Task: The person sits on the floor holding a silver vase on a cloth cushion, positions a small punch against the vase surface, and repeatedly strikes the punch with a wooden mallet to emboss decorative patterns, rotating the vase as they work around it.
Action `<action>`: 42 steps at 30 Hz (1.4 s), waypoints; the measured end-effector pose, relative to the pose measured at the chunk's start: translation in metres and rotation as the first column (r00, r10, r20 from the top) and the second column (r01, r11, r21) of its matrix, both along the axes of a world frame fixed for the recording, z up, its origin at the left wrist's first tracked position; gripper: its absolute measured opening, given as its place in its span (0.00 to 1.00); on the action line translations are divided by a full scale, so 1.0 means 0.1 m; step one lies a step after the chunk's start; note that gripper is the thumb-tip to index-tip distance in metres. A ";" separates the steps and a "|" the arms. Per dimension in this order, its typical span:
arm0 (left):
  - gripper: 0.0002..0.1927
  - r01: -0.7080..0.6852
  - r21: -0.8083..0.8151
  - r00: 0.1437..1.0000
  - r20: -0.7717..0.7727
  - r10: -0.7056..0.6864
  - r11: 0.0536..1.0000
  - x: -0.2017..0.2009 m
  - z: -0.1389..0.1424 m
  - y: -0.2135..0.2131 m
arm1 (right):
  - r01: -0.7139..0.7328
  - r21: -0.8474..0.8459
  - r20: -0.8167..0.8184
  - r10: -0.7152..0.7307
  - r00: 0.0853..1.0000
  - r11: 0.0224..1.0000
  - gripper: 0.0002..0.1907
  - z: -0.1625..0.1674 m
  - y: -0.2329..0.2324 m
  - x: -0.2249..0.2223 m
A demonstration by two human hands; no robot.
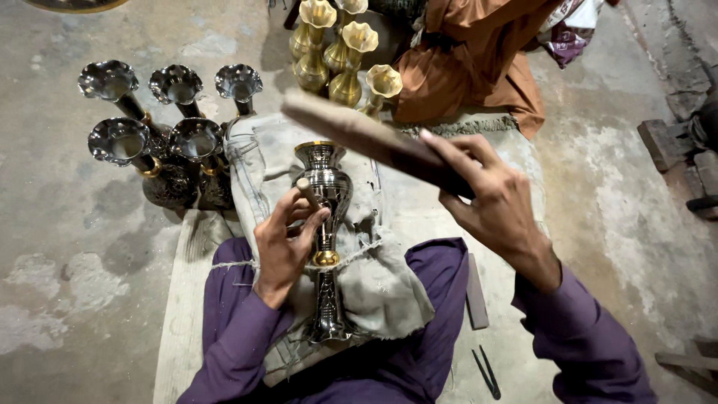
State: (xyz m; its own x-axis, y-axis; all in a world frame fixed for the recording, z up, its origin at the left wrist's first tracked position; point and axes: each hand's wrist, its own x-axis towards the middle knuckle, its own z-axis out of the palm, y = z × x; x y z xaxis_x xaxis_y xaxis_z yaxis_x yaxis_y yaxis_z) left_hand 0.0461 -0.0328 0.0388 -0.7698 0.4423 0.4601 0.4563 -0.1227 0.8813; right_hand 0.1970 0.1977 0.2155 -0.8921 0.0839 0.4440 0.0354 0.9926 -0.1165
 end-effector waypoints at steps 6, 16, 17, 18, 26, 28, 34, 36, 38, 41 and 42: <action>0.26 -0.079 -0.068 0.997 -0.029 0.077 0.995 -0.02 -0.05 0.05 | -0.067 0.489 0.033 0.059 0.998 0.870 0.33 0.17 -0.05 -0.25; 0.20 0.047 -0.127 0.999 0.011 -0.046 0.991 -0.08 0.13 0.01 | -0.006 0.137 0.108 -0.009 0.994 0.991 0.29 0.02 -0.01 -0.26; 0.21 0.081 -0.132 0.997 0.022 -0.079 0.988 -0.09 0.15 0.01 | -0.022 0.096 0.124 0.010 0.992 0.995 0.31 -0.01 0.00 -0.23; 0.22 0.114 -0.136 0.993 0.031 -0.111 0.984 -0.11 0.17 0.02 | -0.039 0.056 0.137 0.031 0.990 0.998 0.32 -0.03 0.01 -0.19; 0.22 0.275 -0.224 0.955 -0.050 -0.292 0.935 -0.26 0.35 0.05 | 0.107 0.026 0.016 -0.107 0.994 0.994 0.36 -0.29 -0.01 0.10; 0.21 0.331 -0.270 0.935 -0.033 -0.352 0.904 -0.29 0.41 0.06 | 0.136 -0.013 0.002 -0.136 0.991 0.991 0.37 -0.38 -0.01 0.16; 0.23 0.351 -0.396 0.904 -0.095 -0.418 0.849 -0.35 0.59 0.09 | 0.293 -0.084 0.086 -0.286 0.954 0.952 0.39 -0.71 -0.04 0.39; 0.25 0.406 -0.388 0.880 -0.079 -0.468 0.827 -0.36 0.63 0.10 | 0.196 -0.235 -0.150 -0.235 0.960 0.952 0.39 -0.84 -0.06 0.43; 0.25 0.439 -0.413 0.850 -0.095 -0.518 0.797 -0.39 0.66 0.10 | 0.113 -0.291 -0.191 -0.173 0.966 0.950 0.38 -0.95 -0.06 0.50; 0.22 0.452 -0.449 0.801 -0.177 -0.572 0.771 -0.42 0.68 0.11 | 0.270 -0.186 -0.100 -0.291 0.951 0.945 0.35 -1.13 -0.07 0.58; 0.23 0.456 -0.428 0.788 -0.213 -0.578 0.780 -0.42 0.68 0.12 | 0.364 -0.111 -0.051 -0.371 0.927 0.925 0.34 -1.19 -0.08 0.61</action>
State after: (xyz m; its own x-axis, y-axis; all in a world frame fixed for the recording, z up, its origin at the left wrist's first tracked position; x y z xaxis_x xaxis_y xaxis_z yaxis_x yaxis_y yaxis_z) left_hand 0.0039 -0.0211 0.1064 -0.2141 0.9003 0.3790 0.6681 -0.1481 0.7292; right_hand 0.2576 0.1901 0.0965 -0.7576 0.4460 0.4766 0.3835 0.8950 -0.2279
